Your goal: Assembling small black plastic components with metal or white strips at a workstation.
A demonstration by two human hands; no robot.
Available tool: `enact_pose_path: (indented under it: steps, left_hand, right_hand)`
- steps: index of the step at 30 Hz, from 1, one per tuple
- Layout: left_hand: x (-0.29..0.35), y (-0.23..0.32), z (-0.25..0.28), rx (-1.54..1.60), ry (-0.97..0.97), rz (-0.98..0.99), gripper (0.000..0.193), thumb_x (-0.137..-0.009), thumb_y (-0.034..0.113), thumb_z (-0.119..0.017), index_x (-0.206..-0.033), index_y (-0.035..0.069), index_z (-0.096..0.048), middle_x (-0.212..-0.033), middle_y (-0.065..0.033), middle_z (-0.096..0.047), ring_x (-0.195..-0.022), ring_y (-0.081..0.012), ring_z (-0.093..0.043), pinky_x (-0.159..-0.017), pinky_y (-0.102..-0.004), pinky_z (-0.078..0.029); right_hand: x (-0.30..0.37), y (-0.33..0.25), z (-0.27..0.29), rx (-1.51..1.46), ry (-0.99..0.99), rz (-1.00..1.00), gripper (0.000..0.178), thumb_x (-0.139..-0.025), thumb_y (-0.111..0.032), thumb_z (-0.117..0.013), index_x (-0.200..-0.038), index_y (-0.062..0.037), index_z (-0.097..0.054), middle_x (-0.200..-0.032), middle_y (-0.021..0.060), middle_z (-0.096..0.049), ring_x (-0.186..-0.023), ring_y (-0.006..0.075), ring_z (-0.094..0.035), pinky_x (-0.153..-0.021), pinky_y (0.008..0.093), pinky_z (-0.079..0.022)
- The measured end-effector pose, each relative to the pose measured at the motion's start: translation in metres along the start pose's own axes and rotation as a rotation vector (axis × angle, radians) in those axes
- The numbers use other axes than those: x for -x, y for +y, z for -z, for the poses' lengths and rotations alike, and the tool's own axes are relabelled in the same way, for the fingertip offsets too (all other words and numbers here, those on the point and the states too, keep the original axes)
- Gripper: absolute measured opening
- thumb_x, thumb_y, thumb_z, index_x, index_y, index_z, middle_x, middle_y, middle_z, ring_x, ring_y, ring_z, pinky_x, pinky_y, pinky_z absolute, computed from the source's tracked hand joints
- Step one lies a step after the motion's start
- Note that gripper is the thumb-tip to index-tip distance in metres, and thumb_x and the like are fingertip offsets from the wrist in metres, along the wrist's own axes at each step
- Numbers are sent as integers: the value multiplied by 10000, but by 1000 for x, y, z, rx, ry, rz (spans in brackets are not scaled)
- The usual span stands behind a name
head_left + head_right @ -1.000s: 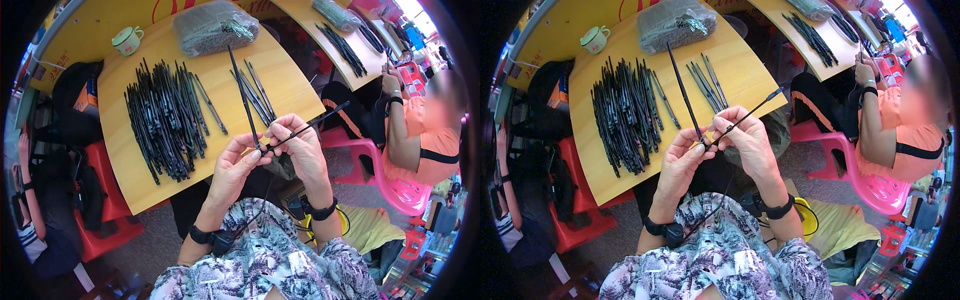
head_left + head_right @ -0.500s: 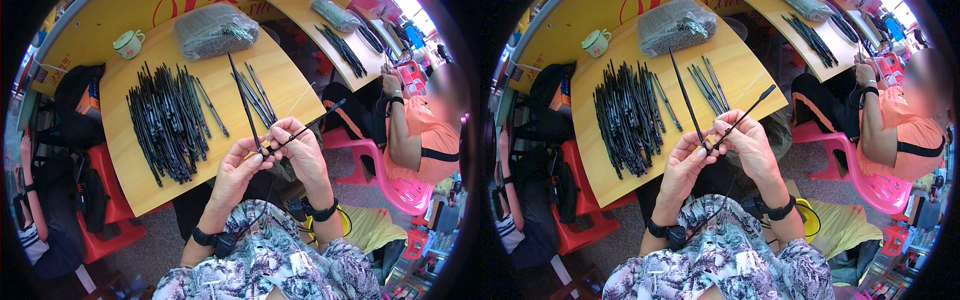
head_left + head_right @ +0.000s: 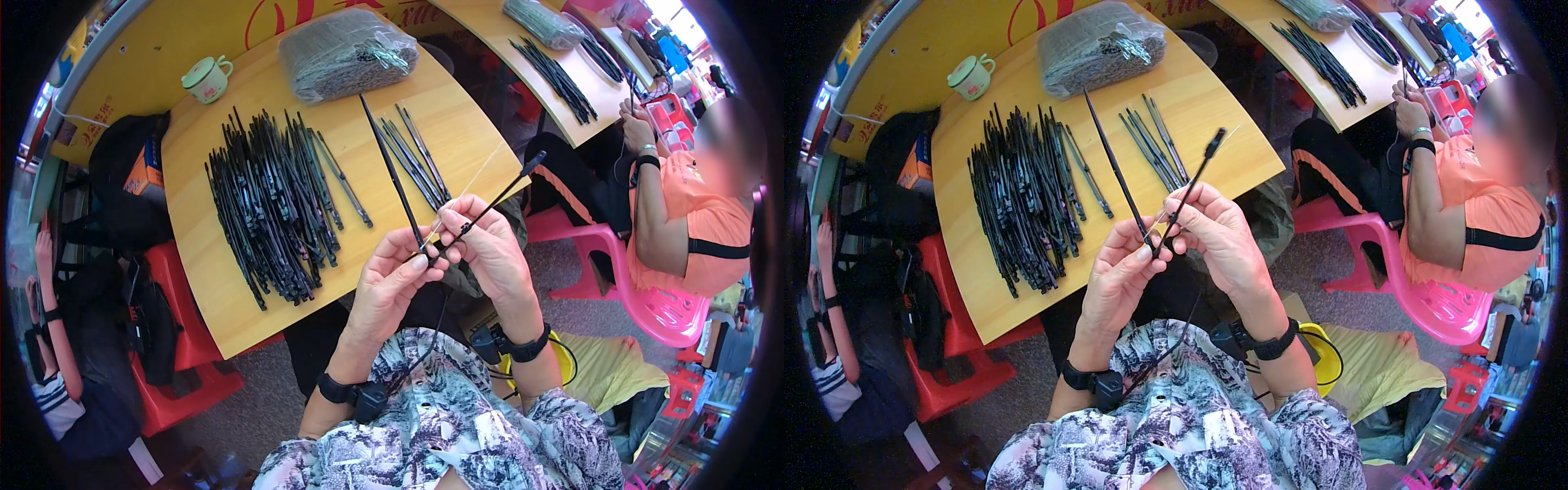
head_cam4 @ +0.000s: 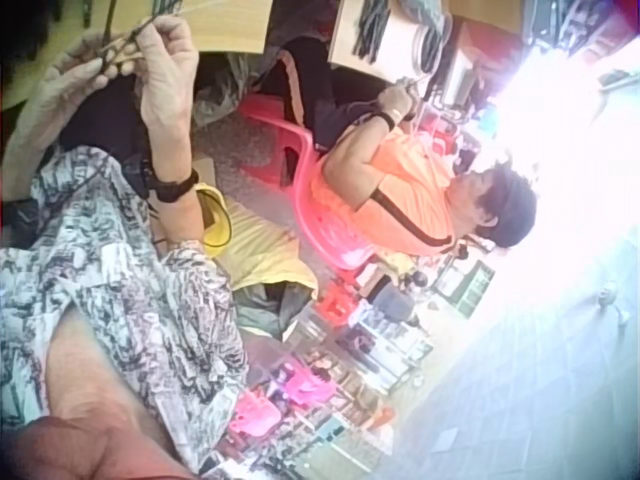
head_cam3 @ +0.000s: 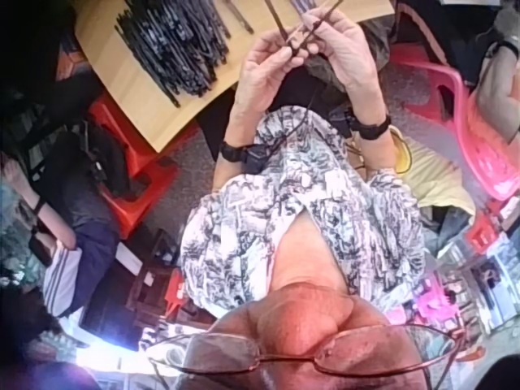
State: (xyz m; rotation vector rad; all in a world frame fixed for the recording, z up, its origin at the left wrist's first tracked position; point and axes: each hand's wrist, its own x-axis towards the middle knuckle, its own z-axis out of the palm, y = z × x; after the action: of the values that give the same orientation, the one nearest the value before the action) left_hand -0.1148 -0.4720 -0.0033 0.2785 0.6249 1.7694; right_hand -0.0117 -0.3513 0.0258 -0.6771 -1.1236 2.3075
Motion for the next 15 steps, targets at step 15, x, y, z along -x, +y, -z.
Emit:
enact_pose_path:
  steps: [15]
  left_hand:
    - [0,-1,0,-33,136,20,178,-869,80,-543,-1035,22,-515,-900,-71,-564,-806,-172,-602,-681,-240,-517]
  right_hand:
    - [0,-4,2,140,52,9,127,-885,-145,-568,-954,-43,-540,-805,31,-588,-625,44,-522,-488,158,-426]
